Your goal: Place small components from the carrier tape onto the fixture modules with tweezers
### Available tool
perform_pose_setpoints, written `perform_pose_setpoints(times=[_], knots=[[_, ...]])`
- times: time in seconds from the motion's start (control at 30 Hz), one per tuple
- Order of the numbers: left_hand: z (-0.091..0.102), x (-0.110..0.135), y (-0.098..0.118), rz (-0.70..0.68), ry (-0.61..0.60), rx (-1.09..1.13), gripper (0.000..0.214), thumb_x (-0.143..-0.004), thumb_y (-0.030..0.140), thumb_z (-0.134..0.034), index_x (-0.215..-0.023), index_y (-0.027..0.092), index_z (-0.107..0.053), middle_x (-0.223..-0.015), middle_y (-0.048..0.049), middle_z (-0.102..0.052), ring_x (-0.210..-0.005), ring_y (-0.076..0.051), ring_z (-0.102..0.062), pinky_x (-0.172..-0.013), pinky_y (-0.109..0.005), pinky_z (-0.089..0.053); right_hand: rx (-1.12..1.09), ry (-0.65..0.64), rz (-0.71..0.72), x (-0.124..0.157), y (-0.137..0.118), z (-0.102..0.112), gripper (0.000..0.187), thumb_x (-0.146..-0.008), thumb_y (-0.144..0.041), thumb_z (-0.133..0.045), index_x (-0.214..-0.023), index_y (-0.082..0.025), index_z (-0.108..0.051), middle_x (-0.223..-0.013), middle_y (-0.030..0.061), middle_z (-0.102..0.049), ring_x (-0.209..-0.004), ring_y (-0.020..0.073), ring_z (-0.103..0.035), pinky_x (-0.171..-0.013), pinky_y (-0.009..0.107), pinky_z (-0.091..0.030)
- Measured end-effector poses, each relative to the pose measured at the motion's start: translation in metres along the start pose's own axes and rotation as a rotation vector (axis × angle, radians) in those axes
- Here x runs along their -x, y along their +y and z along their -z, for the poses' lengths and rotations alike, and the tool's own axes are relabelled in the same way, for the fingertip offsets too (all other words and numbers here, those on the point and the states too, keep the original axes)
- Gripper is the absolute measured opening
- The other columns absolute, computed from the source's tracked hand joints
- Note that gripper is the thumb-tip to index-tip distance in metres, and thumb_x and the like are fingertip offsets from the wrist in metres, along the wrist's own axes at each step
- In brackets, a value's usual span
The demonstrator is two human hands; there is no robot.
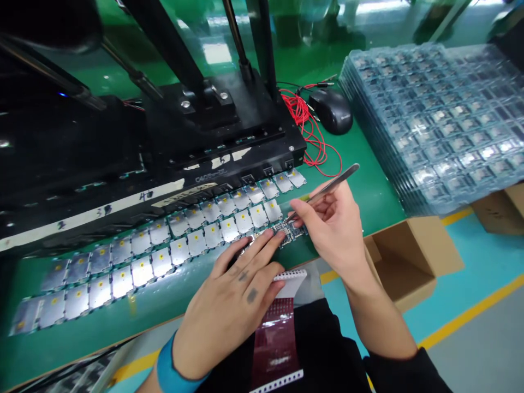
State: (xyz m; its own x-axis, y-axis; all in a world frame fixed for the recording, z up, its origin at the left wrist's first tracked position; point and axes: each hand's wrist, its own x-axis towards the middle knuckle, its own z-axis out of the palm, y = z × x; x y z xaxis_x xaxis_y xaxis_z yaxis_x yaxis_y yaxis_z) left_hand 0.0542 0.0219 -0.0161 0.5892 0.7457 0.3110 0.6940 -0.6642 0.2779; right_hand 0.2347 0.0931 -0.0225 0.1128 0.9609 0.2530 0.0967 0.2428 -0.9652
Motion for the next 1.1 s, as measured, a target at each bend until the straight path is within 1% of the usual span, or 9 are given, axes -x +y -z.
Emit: perform_pose_setpoints(times=[0.13, 0.27, 0.43, 0.53, 0.63, 0.77, 0.9, 1.0, 1.1], knots=[[-0.0002, -0.0009, 0.0000, 0.003, 0.000, 0.014, 0.022, -0.104, 0.025, -0.040, -0.098, 0.016, -0.060, -0.144, -0.0111, -0.056, -0.137, -0.024, -0.049, -0.111, -0.044, -0.033, 0.002, -0.006, -0.007, 0.0004, -0.0014, 0.0000, 0.029, -0.084, -0.014, -0.076, -0.090, -0.025, -0.050, -0.068, -0.0057, -0.065, -0.052, 0.0166, -0.068, -0.043, 0.024, -0.055], [-0.0006, -0.0016, -0.0006, 0.002, 0.000, 0.023, 0.023, -0.105, 0.026, -0.040, -0.097, 0.016, -0.060, -0.144, -0.0113, -0.055, -0.138, -0.024, -0.048, -0.112, -0.044, -0.032, 0.017, -0.013, -0.013, 0.0019, -0.0052, 0.0010, 0.029, -0.084, -0.011, -0.076, -0.089, -0.025, -0.050, -0.070, -0.0058, -0.064, -0.056, 0.0154, -0.069, -0.046, 0.024, -0.057], [-0.0002, -0.0013, 0.0000, 0.014, -0.008, 0.027, 0.023, -0.105, 0.027, -0.041, -0.097, 0.017, -0.060, -0.145, -0.0102, -0.055, -0.138, -0.024, -0.048, -0.112, -0.044, -0.033, 0.004, -0.089, 0.013, 0.0052, -0.0081, 0.0047, 0.027, -0.086, -0.012, -0.074, -0.089, -0.024, -0.050, -0.076, -0.0047, -0.061, -0.065, 0.0139, -0.069, -0.057, 0.025, -0.060], [0.0007, -0.0018, 0.0000, 0.009, -0.011, 0.020, 0.022, -0.104, 0.026, -0.042, -0.097, 0.017, -0.060, -0.145, -0.0105, -0.055, -0.138, -0.024, -0.048, -0.110, -0.045, -0.036, -0.021, -0.112, 0.046, 0.0064, -0.0067, 0.0068, 0.026, -0.087, -0.014, -0.074, -0.091, -0.024, -0.051, -0.080, -0.0041, -0.061, -0.070, 0.0141, -0.069, -0.060, 0.026, -0.061], [0.0012, -0.0027, -0.0005, 0.005, -0.012, 0.011, 0.021, -0.104, 0.026, -0.042, -0.097, 0.017, -0.060, -0.144, -0.0108, -0.056, -0.137, -0.025, -0.050, -0.109, -0.045, -0.038, -0.042, -0.120, 0.066, 0.0065, -0.0051, 0.0077, 0.027, -0.085, -0.015, -0.076, -0.091, -0.024, -0.052, -0.080, -0.0041, -0.061, -0.073, 0.0147, -0.069, -0.063, 0.027, -0.062], [0.0008, -0.0031, -0.0012, 0.001, 0.000, 0.009, 0.024, -0.105, 0.026, -0.040, -0.097, 0.017, -0.060, -0.143, -0.0105, -0.057, -0.136, -0.024, -0.050, -0.108, -0.045, -0.039, -0.043, -0.096, 0.049, 0.0069, -0.0053, 0.0073, 0.027, -0.085, -0.017, -0.077, -0.091, -0.024, -0.052, -0.082, -0.0038, -0.061, -0.075, 0.0150, -0.070, -0.066, 0.028, -0.063], [0.0007, -0.0030, -0.0009, 0.012, -0.004, 0.012, 0.023, -0.104, 0.026, -0.041, -0.097, 0.017, -0.060, -0.144, -0.0102, -0.056, -0.137, -0.024, -0.050, -0.109, -0.045, -0.038, -0.061, -0.072, 0.047, 0.0073, -0.0065, 0.0064, 0.027, -0.084, -0.014, -0.077, -0.091, -0.023, -0.052, -0.081, -0.0042, -0.062, -0.072, 0.0149, -0.070, -0.063, 0.028, -0.063], [0.0007, -0.0028, -0.0001, 0.011, 0.001, 0.010, 0.023, -0.105, 0.026, -0.040, -0.096, 0.017, -0.060, -0.144, -0.0103, -0.056, -0.137, -0.024, -0.050, -0.109, -0.045, -0.039, -0.072, -0.081, 0.058, 0.0071, -0.0064, 0.0062, 0.027, -0.084, -0.012, -0.077, -0.090, -0.024, -0.053, -0.079, -0.0045, -0.061, -0.069, 0.0150, -0.070, -0.059, 0.026, -0.062], [0.0006, -0.0022, 0.0003, 0.011, 0.000, 0.013, 0.023, -0.104, 0.025, -0.041, -0.096, 0.016, -0.061, -0.144, -0.0104, -0.056, -0.136, -0.024, -0.051, -0.108, -0.045, -0.040, -0.071, -0.099, 0.065, 0.0070, -0.0055, 0.0065, 0.028, -0.083, -0.009, -0.076, -0.090, -0.024, -0.054, -0.079, -0.0047, -0.062, -0.067, 0.0140, -0.070, -0.058, 0.025, -0.061]])
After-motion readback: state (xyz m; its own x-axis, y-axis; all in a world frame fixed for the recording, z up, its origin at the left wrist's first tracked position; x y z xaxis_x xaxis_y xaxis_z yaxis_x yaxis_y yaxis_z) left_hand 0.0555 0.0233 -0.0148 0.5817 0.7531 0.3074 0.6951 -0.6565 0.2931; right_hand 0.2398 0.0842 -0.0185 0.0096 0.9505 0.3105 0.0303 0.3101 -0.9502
